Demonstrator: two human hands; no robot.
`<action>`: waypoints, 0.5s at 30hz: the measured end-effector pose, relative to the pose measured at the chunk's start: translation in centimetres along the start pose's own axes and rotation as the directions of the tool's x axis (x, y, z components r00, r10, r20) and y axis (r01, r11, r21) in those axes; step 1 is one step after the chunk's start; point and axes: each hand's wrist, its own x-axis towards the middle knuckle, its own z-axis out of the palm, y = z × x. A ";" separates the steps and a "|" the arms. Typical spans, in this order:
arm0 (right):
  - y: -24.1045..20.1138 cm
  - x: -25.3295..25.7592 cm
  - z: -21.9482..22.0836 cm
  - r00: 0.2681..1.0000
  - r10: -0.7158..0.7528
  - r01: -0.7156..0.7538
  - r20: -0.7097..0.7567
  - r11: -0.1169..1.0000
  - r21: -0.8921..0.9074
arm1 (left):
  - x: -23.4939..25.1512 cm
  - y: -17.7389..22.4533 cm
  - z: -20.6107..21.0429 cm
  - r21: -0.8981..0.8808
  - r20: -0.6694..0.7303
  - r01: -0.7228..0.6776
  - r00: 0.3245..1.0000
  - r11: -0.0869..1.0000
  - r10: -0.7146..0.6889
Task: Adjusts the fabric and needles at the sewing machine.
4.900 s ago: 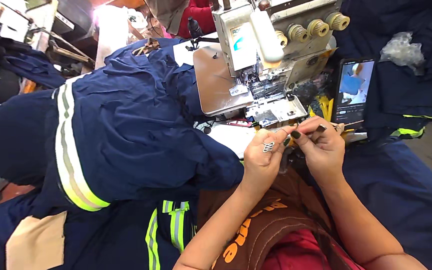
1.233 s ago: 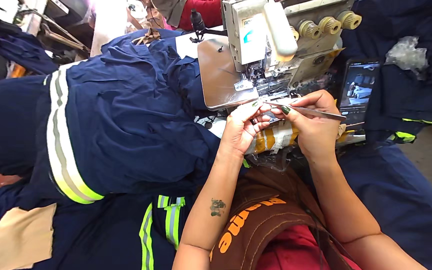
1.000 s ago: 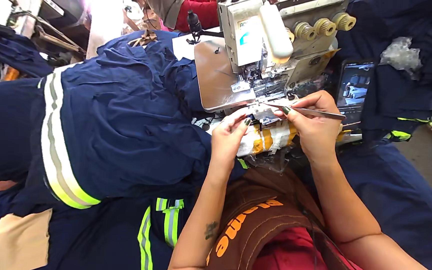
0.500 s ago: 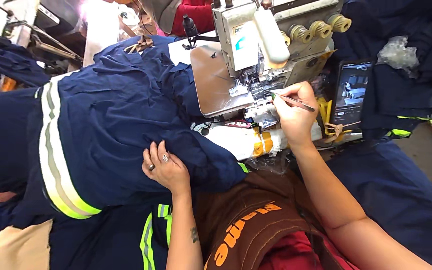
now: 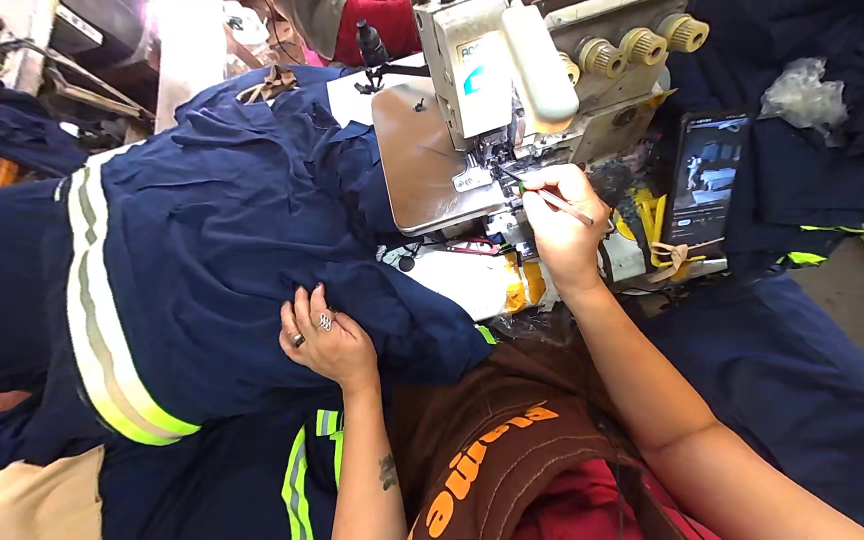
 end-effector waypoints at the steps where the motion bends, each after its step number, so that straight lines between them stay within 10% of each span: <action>1: -0.3 -0.1 -0.1 1.000 0.013 -0.012 0.015 1.000 -0.026 | 0.0 0.1 -0.1 -0.001 0.002 0.001 1.000 1.000 -0.001; 15: 1.0 0.0 0.5 0.996 -0.080 0.080 -0.028 0.997 -0.008 | 0.0 0.0 0.0 0.006 0.002 0.000 1.000 1.000 0.000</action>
